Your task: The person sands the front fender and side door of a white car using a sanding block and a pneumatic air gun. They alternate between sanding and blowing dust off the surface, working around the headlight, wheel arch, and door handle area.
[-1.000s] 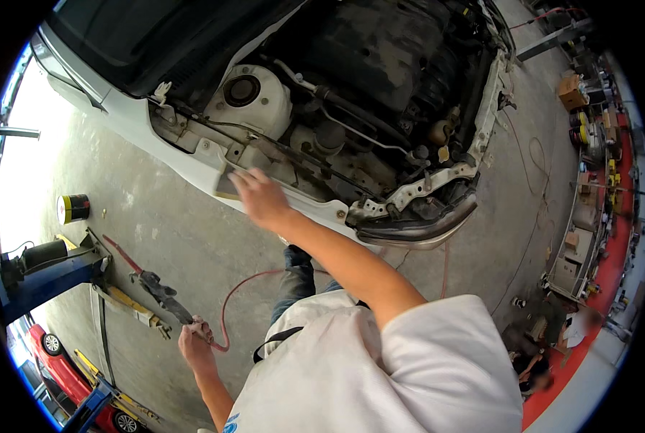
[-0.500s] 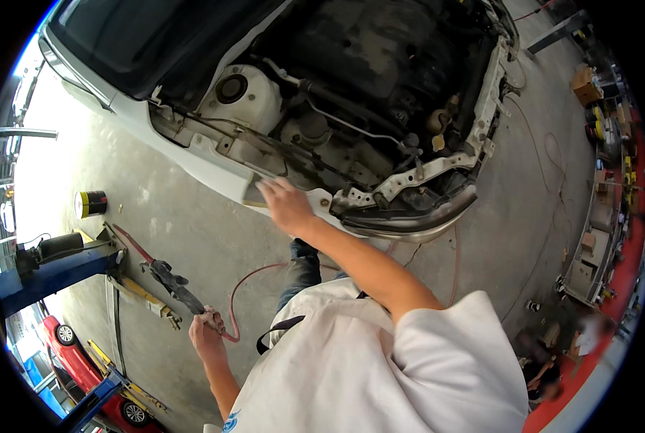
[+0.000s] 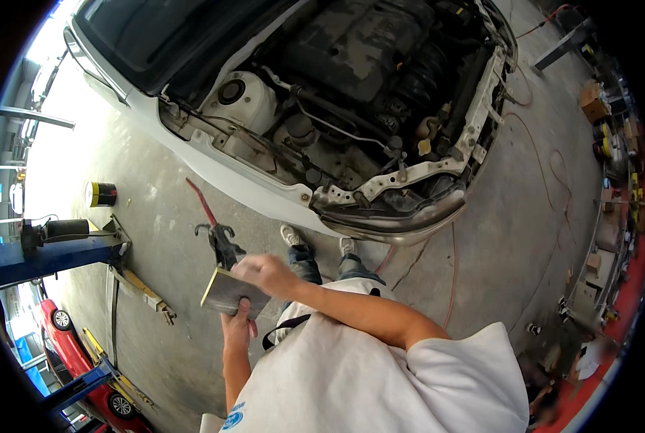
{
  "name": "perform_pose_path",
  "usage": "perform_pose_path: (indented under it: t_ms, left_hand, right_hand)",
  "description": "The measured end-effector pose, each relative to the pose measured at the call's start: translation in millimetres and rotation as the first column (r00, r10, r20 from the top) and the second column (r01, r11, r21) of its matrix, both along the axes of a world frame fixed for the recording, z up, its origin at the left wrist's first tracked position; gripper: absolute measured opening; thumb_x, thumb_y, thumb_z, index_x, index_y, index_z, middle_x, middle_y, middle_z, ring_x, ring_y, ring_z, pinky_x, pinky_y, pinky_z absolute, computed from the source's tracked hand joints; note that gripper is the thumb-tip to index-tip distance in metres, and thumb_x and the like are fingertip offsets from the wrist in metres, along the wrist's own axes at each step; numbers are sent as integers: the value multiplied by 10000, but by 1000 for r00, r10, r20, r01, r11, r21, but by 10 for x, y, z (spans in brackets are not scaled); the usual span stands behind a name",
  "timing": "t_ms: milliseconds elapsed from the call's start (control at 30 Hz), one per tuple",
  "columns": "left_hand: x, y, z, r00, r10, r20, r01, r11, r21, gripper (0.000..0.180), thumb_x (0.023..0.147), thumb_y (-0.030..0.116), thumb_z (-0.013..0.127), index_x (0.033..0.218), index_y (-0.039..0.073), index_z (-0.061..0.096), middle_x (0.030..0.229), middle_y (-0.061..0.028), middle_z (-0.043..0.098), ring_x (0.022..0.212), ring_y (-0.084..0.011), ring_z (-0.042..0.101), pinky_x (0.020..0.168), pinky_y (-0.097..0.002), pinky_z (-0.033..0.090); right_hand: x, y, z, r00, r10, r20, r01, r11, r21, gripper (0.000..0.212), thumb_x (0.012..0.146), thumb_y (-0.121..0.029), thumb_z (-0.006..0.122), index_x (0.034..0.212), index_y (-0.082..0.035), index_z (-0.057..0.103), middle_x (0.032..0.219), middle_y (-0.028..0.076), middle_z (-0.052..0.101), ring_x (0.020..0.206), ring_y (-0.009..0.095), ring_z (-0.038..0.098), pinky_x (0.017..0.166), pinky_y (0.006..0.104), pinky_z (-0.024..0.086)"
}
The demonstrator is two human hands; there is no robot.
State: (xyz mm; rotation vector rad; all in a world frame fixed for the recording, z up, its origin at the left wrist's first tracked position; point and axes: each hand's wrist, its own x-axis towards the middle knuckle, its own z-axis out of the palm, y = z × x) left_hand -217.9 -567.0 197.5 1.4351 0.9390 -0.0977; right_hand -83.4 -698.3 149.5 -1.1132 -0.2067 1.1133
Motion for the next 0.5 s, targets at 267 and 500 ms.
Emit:
perform_pose_path:
  t_ms: [267,500]
  left_hand:
    - [-344,-311,-313,998,55,-14,-54,846,-530,457,893,259,629,1240,1,481,1084,-118,609,782,-232,632,516,-333,492]
    - [-361,-520,-429,988,-155,14,121,713,-691,528,913,291,616,1308,-15,445,1188,-140,594,1056,-272,603,912,-431,493]
  right_hand:
    - [-48,-130,-43,937,-144,-319,250,913,324,486,965,-220,526,1363,13,371,1120,118,606,1132,206,522,1019,330,379]
    - [156,-675,91,744,-576,-339,635,767,89,354,990,-396,465,1134,-75,504,790,29,584,706,151,603,713,363,572]
